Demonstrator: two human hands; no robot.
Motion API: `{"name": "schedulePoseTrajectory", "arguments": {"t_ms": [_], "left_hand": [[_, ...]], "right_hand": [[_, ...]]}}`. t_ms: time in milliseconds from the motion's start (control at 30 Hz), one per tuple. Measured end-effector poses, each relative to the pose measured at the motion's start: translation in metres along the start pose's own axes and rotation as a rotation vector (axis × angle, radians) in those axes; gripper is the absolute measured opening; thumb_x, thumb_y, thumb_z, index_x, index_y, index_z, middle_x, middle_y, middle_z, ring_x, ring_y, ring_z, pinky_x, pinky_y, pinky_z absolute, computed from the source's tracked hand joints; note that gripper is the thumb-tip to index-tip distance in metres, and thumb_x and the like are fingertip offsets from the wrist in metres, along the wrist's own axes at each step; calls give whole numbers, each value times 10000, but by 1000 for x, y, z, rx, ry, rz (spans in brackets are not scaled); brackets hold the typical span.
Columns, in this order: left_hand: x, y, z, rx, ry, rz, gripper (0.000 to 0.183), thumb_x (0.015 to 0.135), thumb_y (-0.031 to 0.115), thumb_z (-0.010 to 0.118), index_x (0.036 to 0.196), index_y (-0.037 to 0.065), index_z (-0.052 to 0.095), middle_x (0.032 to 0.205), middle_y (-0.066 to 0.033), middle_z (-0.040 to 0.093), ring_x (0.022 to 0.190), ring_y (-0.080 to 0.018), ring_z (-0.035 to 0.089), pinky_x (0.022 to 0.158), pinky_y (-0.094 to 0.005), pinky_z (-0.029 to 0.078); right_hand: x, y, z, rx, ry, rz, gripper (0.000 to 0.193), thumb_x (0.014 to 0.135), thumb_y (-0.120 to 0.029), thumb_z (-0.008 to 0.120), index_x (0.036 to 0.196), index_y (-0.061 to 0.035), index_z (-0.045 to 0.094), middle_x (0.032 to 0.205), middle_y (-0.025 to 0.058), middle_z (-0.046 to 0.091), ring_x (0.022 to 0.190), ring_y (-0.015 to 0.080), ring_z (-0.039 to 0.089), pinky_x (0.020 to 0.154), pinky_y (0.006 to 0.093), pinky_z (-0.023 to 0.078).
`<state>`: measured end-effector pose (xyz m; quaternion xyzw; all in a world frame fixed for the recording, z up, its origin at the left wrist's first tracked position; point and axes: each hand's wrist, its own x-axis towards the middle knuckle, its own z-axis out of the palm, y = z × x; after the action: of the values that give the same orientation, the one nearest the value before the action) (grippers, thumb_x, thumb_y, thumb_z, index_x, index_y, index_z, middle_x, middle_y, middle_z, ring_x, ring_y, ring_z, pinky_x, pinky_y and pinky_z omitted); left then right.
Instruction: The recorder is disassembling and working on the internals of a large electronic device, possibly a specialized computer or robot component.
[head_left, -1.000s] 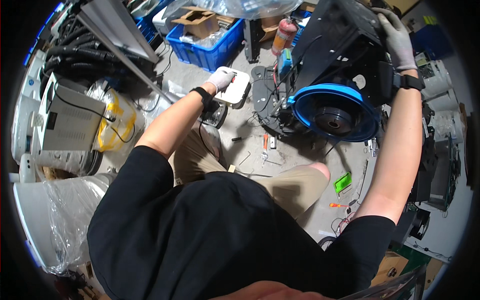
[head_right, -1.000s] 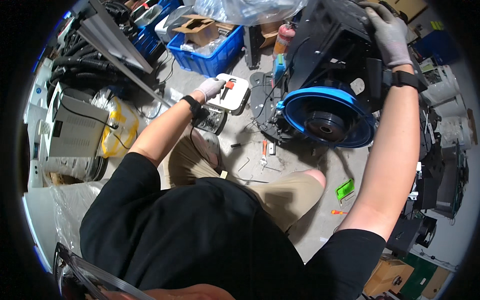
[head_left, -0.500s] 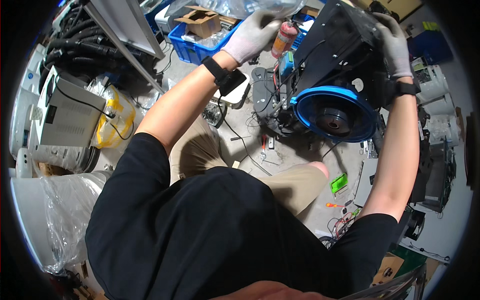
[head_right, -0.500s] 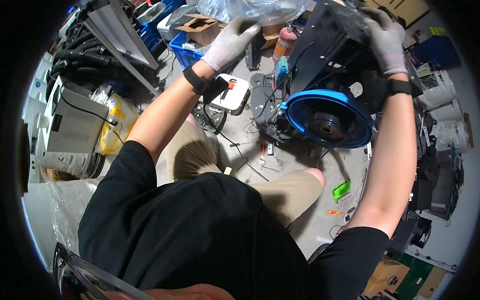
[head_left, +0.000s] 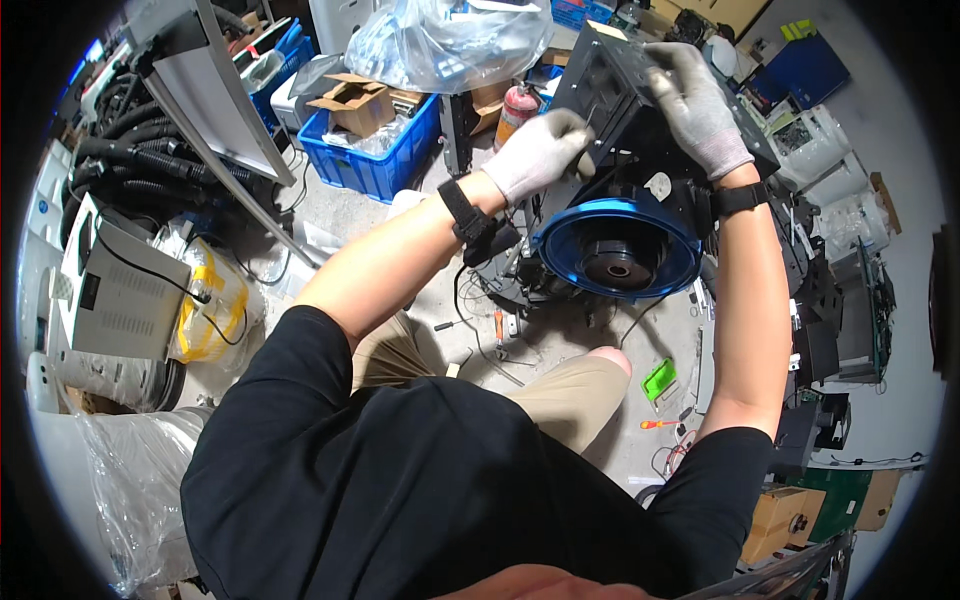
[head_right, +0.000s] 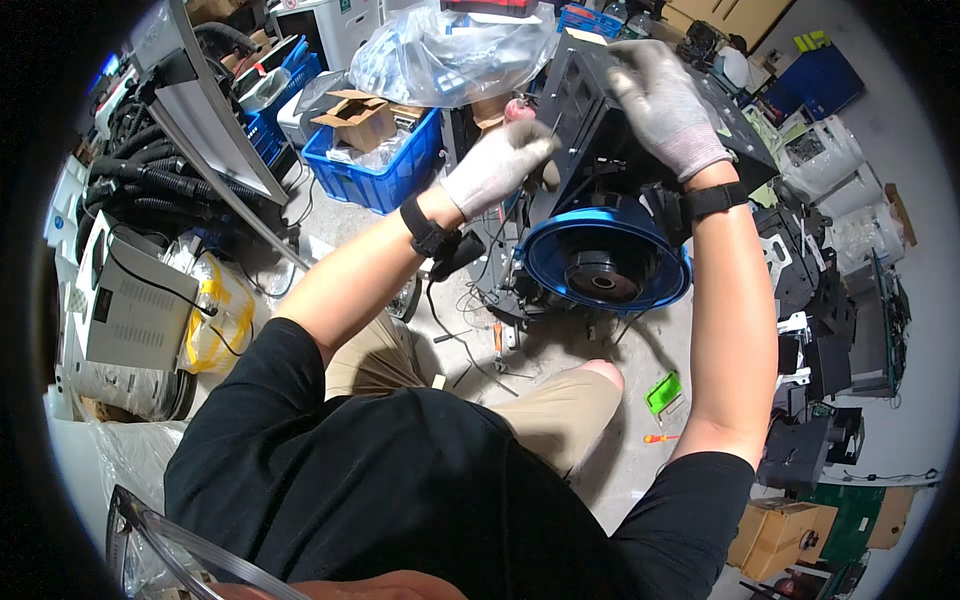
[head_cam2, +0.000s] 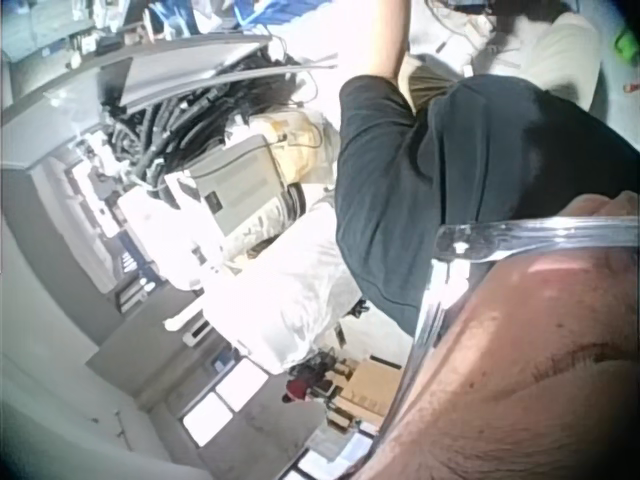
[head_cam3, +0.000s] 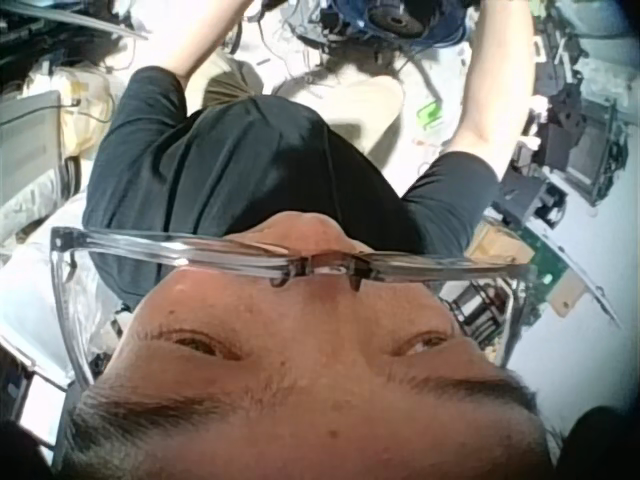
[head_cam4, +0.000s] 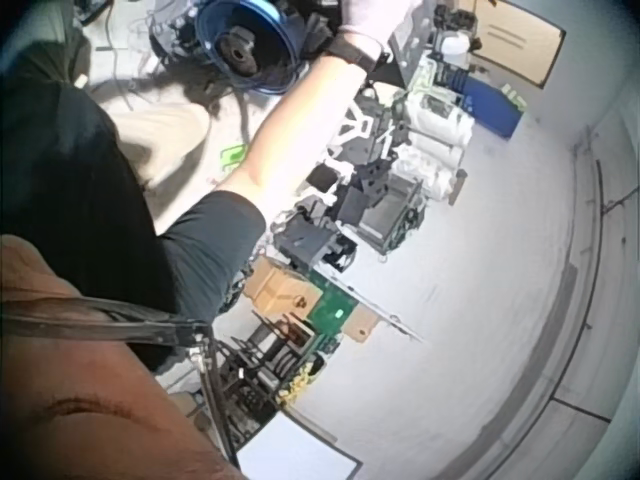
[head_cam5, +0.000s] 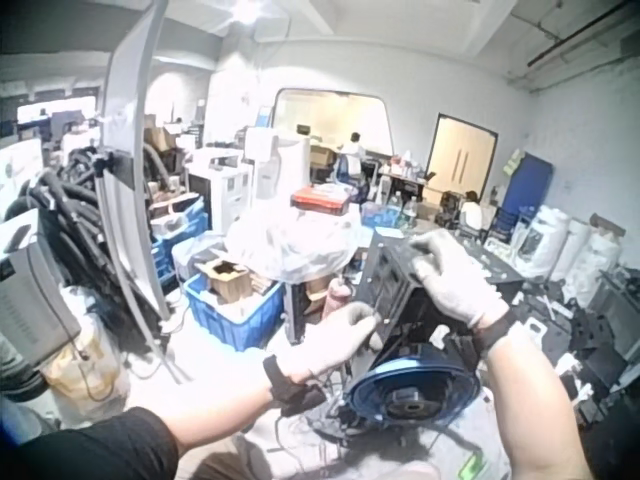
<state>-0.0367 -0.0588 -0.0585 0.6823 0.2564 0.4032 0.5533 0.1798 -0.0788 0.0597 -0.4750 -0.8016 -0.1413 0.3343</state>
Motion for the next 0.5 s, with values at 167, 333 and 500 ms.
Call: {"name": "schedulePoseTrajectory", "arguments": {"t_ms": [167,333,500], "left_hand": [[-2,-35,13,-37,28,-208,282,1041,275,544,1114,7,589,845,-82,734,691,-100,662,560,-257,493],[1,-56,21,-26,38,-171,260,1048,231,513,1120,-14,559,835,-118,732,691,-143,699,576,-265,519],[-2,-65,26,-21,45,-153,266,1047,226,522,1131,-22,568,834,-107,726,706,-131,687,643,-276,547]], "right_hand": [[-9,40,19,-148,-112,255,462,1004,-372,546,1306,-25,586,1333,234,574,1275,386,545,1097,425,424],[-13,47,24,-42,-84,245,506,1001,-399,543,1331,-16,577,1364,240,569,1293,384,542,1093,418,426],[-13,43,22,-48,-88,269,519,997,-403,543,1334,-10,583,1359,244,579,1281,387,556,1085,418,434]]}}
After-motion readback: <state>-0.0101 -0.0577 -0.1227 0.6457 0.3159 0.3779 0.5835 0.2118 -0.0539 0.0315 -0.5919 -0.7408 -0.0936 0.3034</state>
